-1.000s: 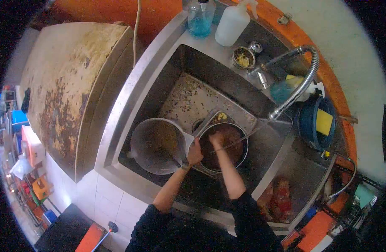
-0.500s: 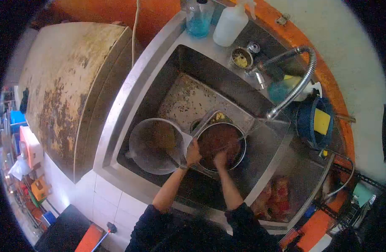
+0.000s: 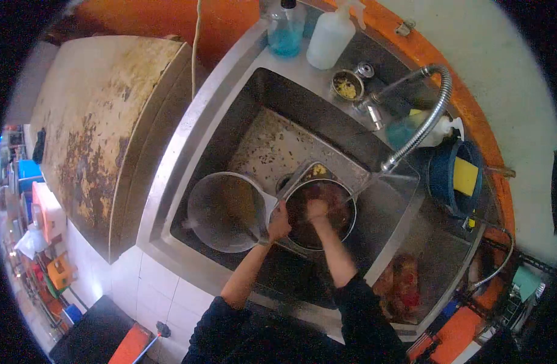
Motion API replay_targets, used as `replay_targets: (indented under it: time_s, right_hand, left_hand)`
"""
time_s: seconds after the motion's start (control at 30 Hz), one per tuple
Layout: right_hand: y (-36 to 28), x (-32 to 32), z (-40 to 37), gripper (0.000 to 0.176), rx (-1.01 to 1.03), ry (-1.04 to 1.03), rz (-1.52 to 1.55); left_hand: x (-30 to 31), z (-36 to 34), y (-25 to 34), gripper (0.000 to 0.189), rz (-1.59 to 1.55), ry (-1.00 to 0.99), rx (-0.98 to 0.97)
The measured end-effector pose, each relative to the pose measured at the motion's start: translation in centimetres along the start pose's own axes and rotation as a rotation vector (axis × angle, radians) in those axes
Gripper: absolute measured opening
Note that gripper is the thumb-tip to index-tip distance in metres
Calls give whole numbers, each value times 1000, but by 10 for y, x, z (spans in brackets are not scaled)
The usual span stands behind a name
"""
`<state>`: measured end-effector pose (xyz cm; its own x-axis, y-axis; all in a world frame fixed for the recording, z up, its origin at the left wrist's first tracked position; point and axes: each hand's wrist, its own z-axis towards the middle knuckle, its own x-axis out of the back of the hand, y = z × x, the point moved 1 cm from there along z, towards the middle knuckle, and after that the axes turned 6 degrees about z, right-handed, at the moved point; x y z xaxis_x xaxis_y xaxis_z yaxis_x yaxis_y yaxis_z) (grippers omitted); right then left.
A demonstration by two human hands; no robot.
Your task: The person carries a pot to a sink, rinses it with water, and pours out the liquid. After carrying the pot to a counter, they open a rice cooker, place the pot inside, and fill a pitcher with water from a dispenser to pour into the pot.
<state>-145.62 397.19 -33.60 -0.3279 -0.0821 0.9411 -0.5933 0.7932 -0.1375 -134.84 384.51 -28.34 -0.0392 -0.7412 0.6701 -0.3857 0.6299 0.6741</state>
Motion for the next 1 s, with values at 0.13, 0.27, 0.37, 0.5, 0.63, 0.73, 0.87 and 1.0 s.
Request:
replay_targets:
  time_s: [0.13, 0.27, 0.37, 0.5, 0.63, 0.73, 0.87, 1.0]
  right_hand:
    - [52, -19, -9, 37, -87, 199, 219]
    - [46, 17, -31, 46, -280, 130, 245]
    - [32, 28, -51, 48, -514, -243, 722]
    - [10, -37, -72, 49, -499, -75, 826]
    - [9, -105, -66, 53, -607, -274, 1152]
    - [-4, -90, -51, 57, -755, -249, 1274]
    - [-41, 59, -37, 55, -1050, -317, 1653]
    - [17, -126, -20, 48, -486, -248, 2230]
  left_hand:
    - [12, -1, 15, 74, -82, -144, 202]
    - [5, -2, 8, 72, 61, 31, -44]
    - [14, 6, 16, 75, -48, -173, 199]
    - [-23, -3, -10, 77, 121, 114, -61]
    - [16, 5, 22, 72, -22, 17, 97]
    - [29, 3, 28, 73, -24, -57, 123]
    - [27, 5, 29, 74, -7, -60, 155]
    - [36, 3, 33, 72, -9, -108, 195]
